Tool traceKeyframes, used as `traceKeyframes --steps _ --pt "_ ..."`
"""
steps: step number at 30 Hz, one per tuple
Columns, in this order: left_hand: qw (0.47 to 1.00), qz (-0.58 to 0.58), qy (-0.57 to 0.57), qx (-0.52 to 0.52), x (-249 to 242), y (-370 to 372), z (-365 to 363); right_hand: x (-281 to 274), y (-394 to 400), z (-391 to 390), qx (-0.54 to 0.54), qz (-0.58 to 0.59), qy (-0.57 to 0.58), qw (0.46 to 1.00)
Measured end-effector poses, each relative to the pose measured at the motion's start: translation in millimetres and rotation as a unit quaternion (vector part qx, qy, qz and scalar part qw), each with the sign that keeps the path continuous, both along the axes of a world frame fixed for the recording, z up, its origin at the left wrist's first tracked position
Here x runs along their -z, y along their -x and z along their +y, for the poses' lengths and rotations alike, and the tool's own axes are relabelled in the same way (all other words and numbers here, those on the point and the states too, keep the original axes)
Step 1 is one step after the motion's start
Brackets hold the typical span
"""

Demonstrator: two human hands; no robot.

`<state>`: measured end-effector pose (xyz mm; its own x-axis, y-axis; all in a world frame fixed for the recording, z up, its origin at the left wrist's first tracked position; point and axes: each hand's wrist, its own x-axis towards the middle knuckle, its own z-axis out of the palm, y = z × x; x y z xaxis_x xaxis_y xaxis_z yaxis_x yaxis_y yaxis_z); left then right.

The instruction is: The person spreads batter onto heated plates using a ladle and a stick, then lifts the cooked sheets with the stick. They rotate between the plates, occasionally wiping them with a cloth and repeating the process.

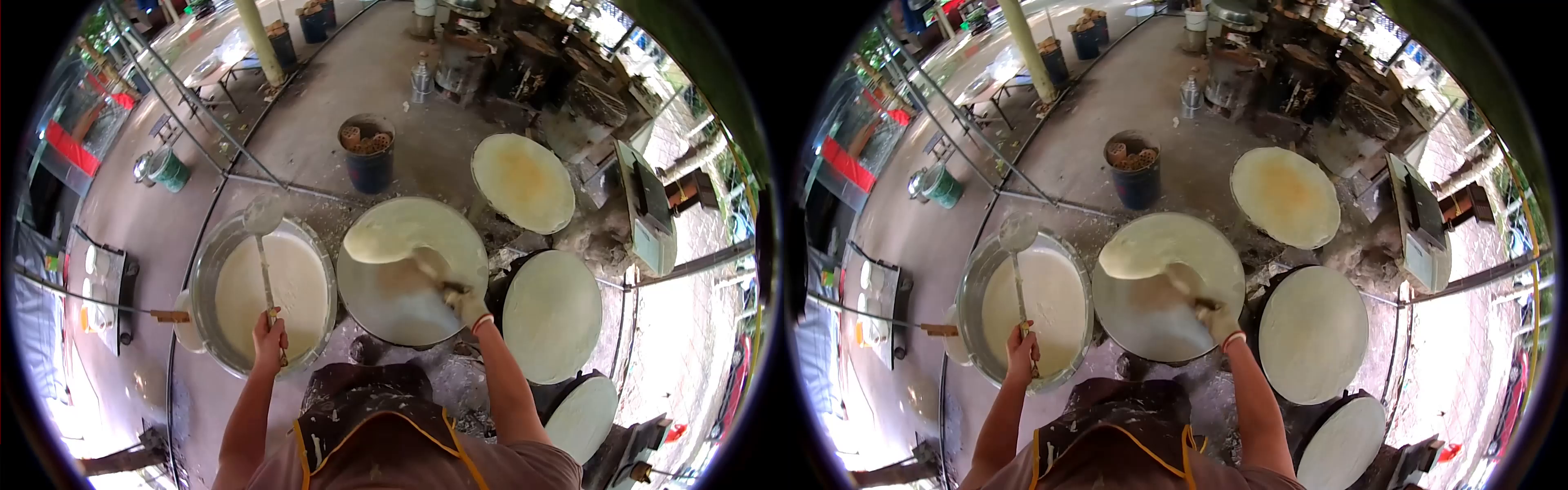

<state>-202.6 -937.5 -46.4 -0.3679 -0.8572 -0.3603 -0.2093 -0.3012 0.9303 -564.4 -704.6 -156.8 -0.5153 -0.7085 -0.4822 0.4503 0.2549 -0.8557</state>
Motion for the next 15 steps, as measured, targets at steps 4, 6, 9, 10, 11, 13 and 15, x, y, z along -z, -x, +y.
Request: traceKeyframes --steps 4,6,9,10,11,13,15 --pt "0.997 0.034 -0.035 -0.066 -4.9 -26.9 29.2 48.6 50.3 -13.9 -0.092 -0.22 0.099 0.966" --pt "0.991 0.058 -0.056 -0.105 -8.3 -37.0 40.6 -31.3 14.4 -2.9 -0.208 -0.072 -0.056 0.974" --pt "0.983 0.066 -0.078 -0.15 -8.6 -50.4 55.6 -8.3 19.4 42.0 -0.192 -0.076 -0.091 0.974" --pt "0.983 0.067 -0.075 -0.154 -5.9 -54.0 58.2 11.1 30.6 58.4 -0.154 -0.119 -0.07 0.978" --pt "0.983 0.064 -0.074 -0.156 -2.2 -58.7 61.5 3.3 44.3 52.7 -0.075 -0.116 -0.08 0.987" --pt "0.981 0.065 -0.081 -0.165 -0.6 -64.5 73.3 -12.8 64.9 18.6 -0.216 0.089 -0.13 0.964" --pt "0.977 0.078 -0.089 -0.179 -3.1 -60.3 79.9 -43.2 51.6 -17.3 -0.18 0.108 -0.111 0.971"
